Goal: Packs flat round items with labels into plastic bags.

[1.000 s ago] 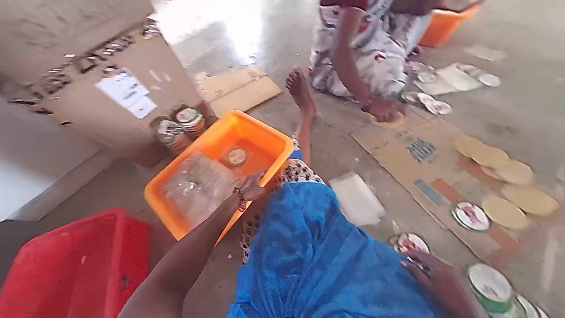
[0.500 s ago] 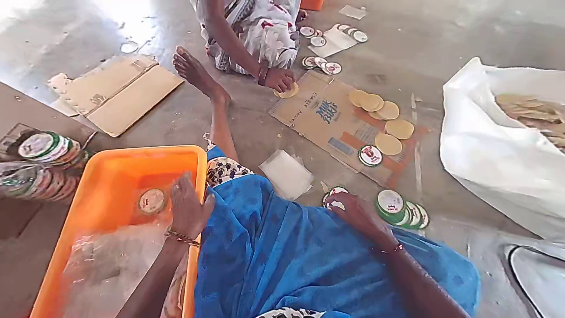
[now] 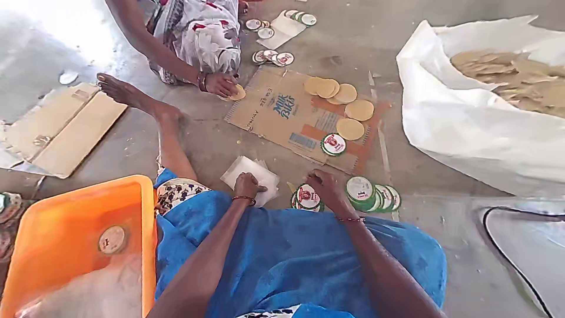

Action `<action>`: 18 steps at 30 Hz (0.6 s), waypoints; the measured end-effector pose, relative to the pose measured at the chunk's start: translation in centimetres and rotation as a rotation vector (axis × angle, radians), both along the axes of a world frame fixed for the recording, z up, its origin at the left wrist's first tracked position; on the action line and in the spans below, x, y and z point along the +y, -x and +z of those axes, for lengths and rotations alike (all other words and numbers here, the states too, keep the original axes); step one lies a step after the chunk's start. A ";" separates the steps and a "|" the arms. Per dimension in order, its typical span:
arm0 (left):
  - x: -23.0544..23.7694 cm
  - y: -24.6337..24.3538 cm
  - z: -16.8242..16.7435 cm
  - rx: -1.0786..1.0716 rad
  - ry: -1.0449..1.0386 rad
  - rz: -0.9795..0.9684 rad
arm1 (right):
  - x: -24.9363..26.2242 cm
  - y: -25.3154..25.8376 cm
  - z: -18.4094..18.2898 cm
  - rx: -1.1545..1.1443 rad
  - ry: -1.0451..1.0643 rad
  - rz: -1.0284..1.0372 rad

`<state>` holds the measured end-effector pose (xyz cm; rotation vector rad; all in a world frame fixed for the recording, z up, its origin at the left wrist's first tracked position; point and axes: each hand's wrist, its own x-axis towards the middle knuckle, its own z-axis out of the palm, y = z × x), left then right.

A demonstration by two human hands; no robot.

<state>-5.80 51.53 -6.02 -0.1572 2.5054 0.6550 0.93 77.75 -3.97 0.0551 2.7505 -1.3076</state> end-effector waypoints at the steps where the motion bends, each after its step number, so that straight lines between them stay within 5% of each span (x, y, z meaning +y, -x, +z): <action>1: -0.4 -0.1 0.0 0.010 -0.037 0.015 | -0.4 -0.1 0.4 -0.004 0.017 0.017; 10: -2.8 -0.2 -0.2 0.060 -0.257 0.071 | -1.1 0.0 2.2 -0.084 0.073 0.150; 18: 4.0 -4.9 8.9 0.076 -0.856 0.031 | -1.6 -0.1 3.8 0.112 0.518 0.170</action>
